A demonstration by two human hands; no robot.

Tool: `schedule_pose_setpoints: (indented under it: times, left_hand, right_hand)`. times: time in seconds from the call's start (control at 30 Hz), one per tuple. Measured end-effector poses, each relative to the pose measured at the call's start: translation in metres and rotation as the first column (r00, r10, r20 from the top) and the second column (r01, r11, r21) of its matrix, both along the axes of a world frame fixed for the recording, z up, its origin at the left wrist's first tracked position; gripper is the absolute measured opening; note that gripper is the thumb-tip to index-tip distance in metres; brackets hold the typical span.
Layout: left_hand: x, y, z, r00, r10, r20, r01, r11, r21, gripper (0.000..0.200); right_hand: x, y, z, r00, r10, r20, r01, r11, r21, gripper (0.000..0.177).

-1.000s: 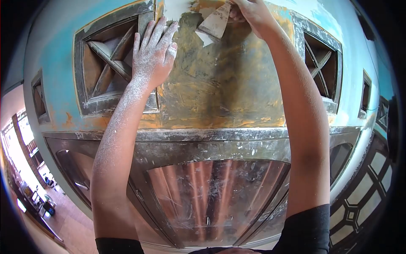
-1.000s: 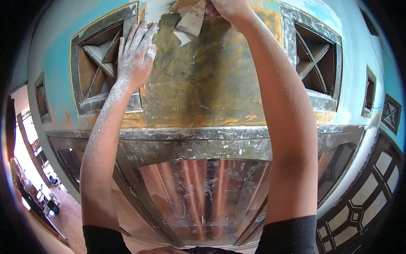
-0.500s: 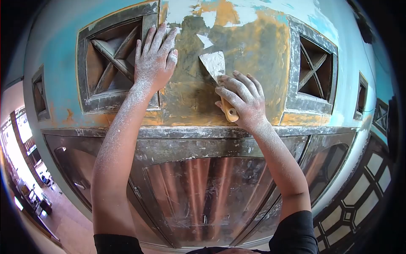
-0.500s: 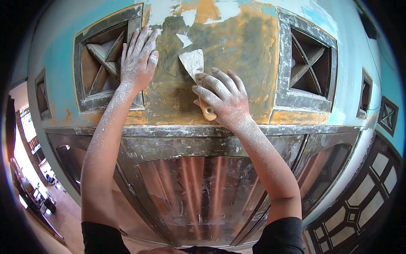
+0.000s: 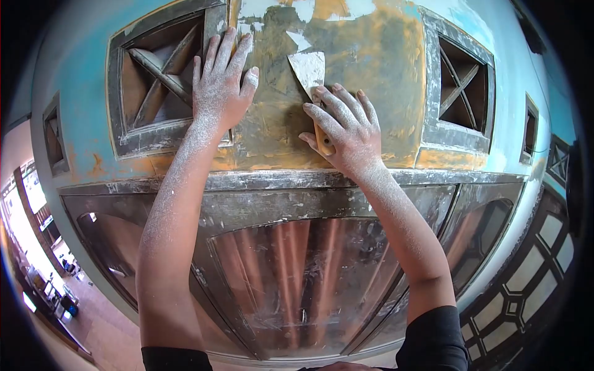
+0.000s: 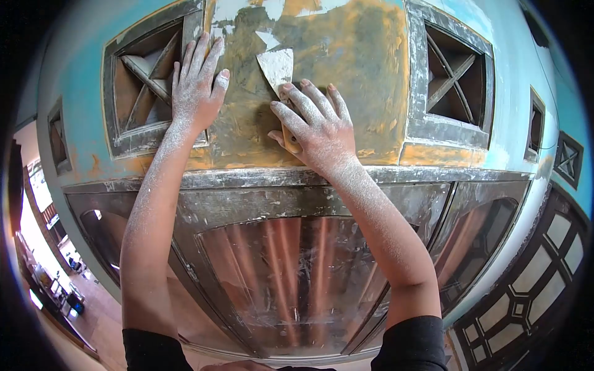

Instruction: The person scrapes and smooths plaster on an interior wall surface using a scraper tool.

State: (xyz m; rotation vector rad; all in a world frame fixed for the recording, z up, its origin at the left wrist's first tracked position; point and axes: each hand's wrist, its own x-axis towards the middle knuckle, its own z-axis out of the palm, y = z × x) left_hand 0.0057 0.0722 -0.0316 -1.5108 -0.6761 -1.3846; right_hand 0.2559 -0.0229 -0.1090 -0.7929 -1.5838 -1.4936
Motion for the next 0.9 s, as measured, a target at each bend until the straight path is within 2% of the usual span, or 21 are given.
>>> schedule_pose_setpoints:
  times: [0.17,0.37,0.43,0.77,0.9]
  left_hand:
    - [0.0,-0.001,-0.001,1.0,-0.021,-0.003,0.021,1.0,0.013,0.062]
    - [0.0,0.0,-0.002,1.0,-0.021,0.001,0.021,1.0,0.021,0.063]
    - [0.001,0.001,-0.002,1.0,-0.021,0.0,0.021,1.0,0.02,0.063]
    - [0.0,-0.002,-0.003,0.998,-0.06,-0.002,0.06,0.998,0.008,0.064]
    - [0.0,-0.003,-0.003,0.998,-0.062,-0.004,0.062,0.998,0.008,0.065]
  right_hand:
    - [-0.015,-0.001,-0.003,0.997,-0.066,-0.051,0.068,0.997,0.037,0.041]
    - [-0.02,0.004,-0.006,0.995,-0.045,-0.085,0.049,0.998,0.05,0.037]
    - [-0.019,0.007,-0.004,0.997,0.019,-0.069,-0.016,0.999,0.036,0.038]
    - [-0.022,0.01,-0.007,0.993,0.029,-0.112,-0.023,0.999,0.049,0.037]
    - [-0.022,0.006,-0.002,0.993,0.026,-0.116,-0.022,0.999,0.034,0.046]
